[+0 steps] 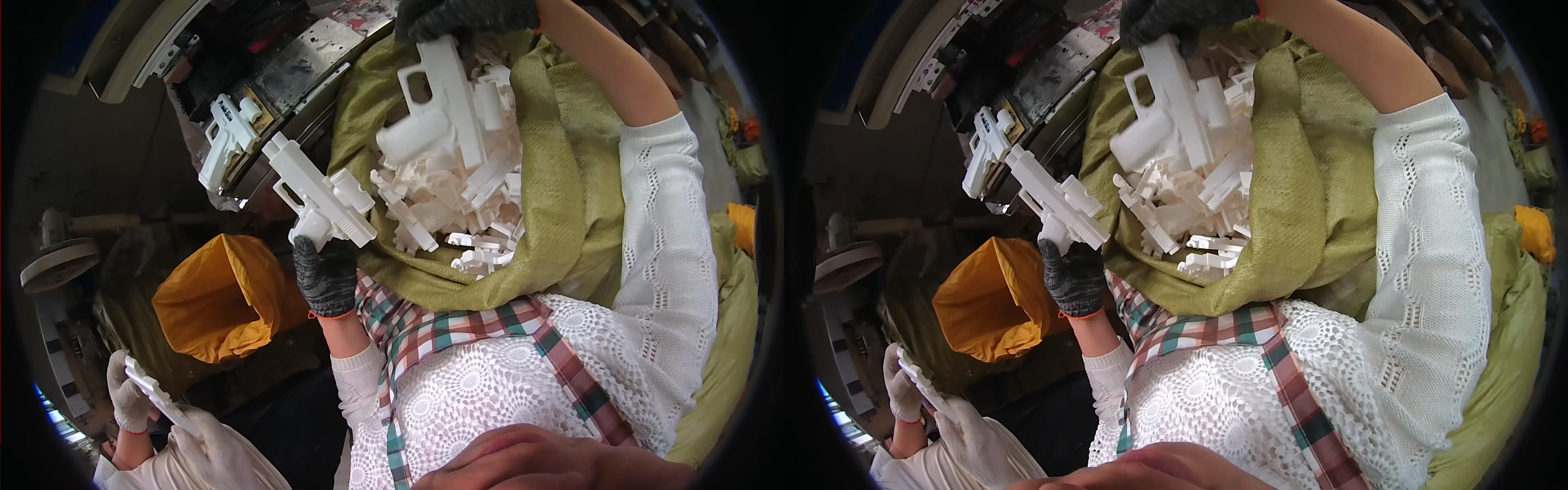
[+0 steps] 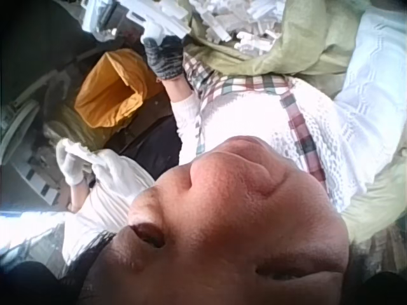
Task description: The person takes toy gun parts from a sack, joins the pieces together by hand to assemble toy guns, and places the assembled toy guns onto a machine fixture.
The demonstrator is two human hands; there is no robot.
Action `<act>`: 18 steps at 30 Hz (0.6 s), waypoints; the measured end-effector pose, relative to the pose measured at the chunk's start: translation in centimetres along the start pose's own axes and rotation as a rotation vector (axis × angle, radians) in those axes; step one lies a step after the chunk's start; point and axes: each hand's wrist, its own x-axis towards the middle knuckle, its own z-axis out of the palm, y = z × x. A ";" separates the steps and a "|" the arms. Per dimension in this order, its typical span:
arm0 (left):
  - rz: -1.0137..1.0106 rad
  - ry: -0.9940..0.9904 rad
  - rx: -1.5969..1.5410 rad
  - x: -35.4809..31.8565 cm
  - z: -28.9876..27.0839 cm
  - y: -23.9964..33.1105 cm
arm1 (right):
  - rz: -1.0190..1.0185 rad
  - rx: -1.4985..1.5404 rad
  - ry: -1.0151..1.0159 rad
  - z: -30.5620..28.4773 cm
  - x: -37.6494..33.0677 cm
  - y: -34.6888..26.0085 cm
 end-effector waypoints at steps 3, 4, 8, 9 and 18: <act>-0.029 0.019 -0.038 0.0 0.0 0.0 | 0.193 0.101 -0.136 2.4 0.7 2.0; -0.026 0.014 -0.029 0.1 0.4 -0.2 | 0.196 0.104 -0.135 2.6 0.9 2.7; -0.031 -0.039 0.014 0.3 1.8 -0.5 | 0.244 0.003 -0.171 3.9 1.4 1.7; 0.034 0.016 0.051 0.6 2.3 -0.9 | 0.113 0.107 -0.167 4.1 1.5 1.7; 0.076 -0.249 0.446 2.5 6.5 -2.0 | -0.261 0.220 -0.150 4.9 0.2 -2.7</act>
